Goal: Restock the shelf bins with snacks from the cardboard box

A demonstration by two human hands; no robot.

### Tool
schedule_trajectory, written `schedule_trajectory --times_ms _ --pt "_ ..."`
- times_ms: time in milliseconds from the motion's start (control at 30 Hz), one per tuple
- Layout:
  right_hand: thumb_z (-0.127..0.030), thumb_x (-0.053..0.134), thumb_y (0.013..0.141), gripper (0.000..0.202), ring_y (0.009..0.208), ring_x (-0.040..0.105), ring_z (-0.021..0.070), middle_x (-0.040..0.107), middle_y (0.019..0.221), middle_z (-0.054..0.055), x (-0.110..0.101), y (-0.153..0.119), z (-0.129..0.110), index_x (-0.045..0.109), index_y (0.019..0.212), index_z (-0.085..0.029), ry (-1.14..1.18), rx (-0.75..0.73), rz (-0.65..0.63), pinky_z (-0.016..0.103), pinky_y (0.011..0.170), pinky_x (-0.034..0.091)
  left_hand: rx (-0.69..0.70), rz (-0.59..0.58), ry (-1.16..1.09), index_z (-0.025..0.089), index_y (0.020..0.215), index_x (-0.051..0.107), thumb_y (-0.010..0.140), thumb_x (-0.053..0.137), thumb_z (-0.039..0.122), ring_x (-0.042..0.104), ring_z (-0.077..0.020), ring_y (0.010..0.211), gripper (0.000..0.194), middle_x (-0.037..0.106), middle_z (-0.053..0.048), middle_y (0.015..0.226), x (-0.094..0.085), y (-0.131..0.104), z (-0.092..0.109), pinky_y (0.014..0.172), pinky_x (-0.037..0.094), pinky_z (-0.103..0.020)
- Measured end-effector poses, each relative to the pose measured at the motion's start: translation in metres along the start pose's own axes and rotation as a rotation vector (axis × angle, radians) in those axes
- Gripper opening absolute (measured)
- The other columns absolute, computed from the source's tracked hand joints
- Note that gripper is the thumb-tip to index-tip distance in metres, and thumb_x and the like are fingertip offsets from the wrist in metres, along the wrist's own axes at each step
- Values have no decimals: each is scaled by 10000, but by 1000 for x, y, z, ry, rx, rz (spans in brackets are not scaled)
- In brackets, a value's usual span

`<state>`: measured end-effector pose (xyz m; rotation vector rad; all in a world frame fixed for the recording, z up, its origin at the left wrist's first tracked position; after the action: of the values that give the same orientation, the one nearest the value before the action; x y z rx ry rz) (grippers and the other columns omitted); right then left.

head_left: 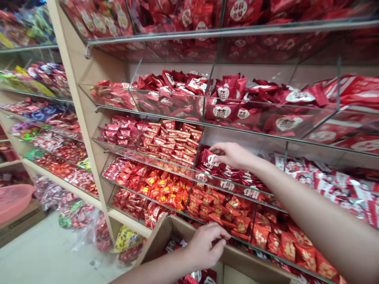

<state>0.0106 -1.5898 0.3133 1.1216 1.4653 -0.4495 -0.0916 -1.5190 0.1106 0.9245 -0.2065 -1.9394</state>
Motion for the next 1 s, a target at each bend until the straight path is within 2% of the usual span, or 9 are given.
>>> schedule_trajectory --times_ms 133,200,333,433,600,800,1000 --pt "-200 616 692 183 746 596 163 662 828 43 17 11 -1 622 873 -174 -134 -4 -7 248 666 431 42 -16 59 140 855 631 711 479 89 552 -138 711 216 621 -47 758 2 -1 3 671 434 -217" --pt "-235 622 695 113 713 583 164 650 788 45 20 11 2 626 785 -167 -193 13 41 252 644 417 45 -29 74 143 856 634 711 478 92 553 -139 707 219 619 -48 755 4 -1 2 664 436 -216" --pt "-277 612 715 112 671 558 150 622 739 32 22 4 3 615 720 -165 -213 -19 75 245 624 402 52 -60 100 156 869 637 724 471 108 554 -137 694 225 615 -44 755 6 -1 1 645 438 -213" --pt "-318 634 697 175 719 548 160 605 783 46 24 -1 0 614 770 -160 -249 -78 85 254 669 407 68 -69 129 155 855 642 722 479 115 552 -136 680 214 611 -43 736 7 -1 2 640 438 -214" --pt "-404 689 619 497 933 500 249 568 996 113 30 -4 2 554 1016 -138 -312 -54 89 341 787 394 89 -76 144 151 848 643 719 480 108 563 -137 698 212 621 -47 752 9 -1 2 657 440 -216" --pt "-307 667 663 460 980 461 263 550 1060 110 34 -2 -2 522 1067 -142 -318 -17 89 376 816 378 111 -58 157 155 830 642 693 483 80 567 -135 702 222 622 -45 758 10 -2 0 662 437 -216" --pt "-324 679 658 503 1011 456 251 545 1072 121 35 -4 1 515 1095 -137 -264 -10 73 366 841 373 142 -64 195 151 817 642 691 467 75 564 -140 690 229 622 -50 741 11 -3 1 651 434 -220"
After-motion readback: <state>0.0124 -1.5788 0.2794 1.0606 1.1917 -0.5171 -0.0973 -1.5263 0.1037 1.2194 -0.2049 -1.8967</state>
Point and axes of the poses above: each hand's wrist, its own y-axis towards the middle knuckle, its own x-axis out of the palm, z = x × y, the point moved 6 cm from there along y, towards the middle knuckle
